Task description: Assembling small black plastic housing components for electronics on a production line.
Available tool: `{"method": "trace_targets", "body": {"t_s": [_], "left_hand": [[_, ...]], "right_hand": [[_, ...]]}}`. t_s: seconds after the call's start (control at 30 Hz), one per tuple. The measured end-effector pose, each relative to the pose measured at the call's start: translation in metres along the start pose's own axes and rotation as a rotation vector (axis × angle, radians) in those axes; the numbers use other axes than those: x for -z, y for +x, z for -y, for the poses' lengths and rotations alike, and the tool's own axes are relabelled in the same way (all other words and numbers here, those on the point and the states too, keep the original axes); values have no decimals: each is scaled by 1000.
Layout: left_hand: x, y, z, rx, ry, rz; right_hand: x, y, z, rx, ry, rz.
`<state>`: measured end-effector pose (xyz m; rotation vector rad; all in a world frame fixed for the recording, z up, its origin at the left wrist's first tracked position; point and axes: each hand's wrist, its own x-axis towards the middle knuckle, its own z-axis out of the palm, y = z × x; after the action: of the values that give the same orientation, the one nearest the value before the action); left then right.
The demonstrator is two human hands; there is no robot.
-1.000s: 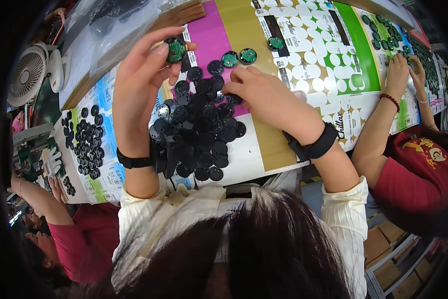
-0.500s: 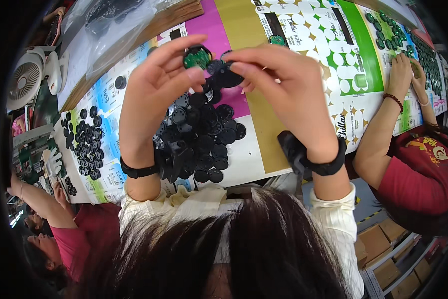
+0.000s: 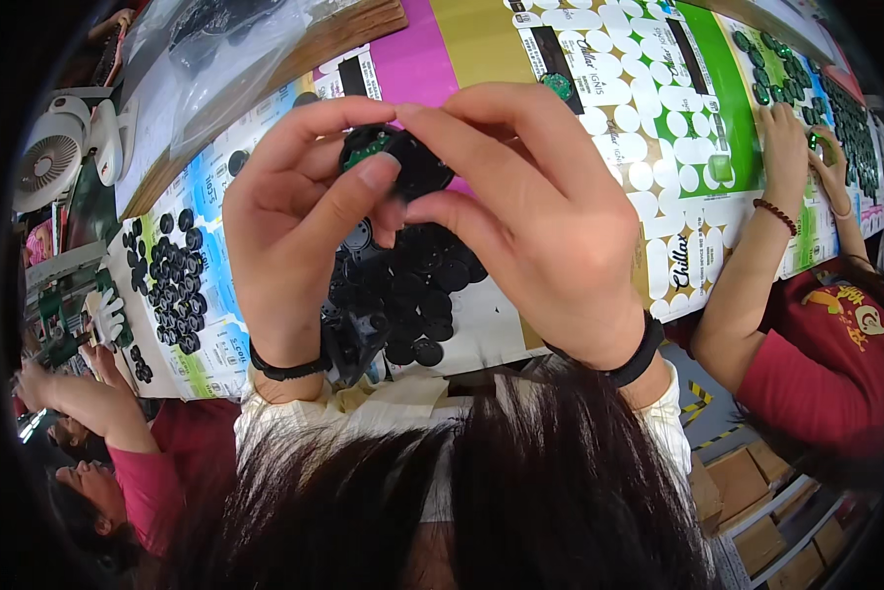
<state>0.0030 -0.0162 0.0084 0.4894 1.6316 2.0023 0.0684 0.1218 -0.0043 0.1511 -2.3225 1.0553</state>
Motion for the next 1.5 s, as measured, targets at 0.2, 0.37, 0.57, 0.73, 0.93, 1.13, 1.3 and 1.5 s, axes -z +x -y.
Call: {"method": "trace_targets", "body": {"t_s": [0.2,0.37,0.57,0.73,0.93,1.13,1.3,1.5], "left_hand": [[3,1,1,54,-195,57],[4,-1,2,-7,-23,4],[8,1,1,11,-53,66],[15,6,3,98,-221,193],[17,9,1,134,-248,297],[15,3,6,91,-232,232],[15,4,4,151,-218,218],[13,1,6,78,-252,188]], "right_hand": [[3,-2,-6,61,-19,-31],[-1,-2,-3,72,95,23],[0,-3,-2,55,18,3],[0,-3,-7,44,21,-29],[15,1,-2,120,-15,10],[9,3,-1,166,42,34],[6,1,-4,153,88,33],[6,1,0,140,108,48]]}}
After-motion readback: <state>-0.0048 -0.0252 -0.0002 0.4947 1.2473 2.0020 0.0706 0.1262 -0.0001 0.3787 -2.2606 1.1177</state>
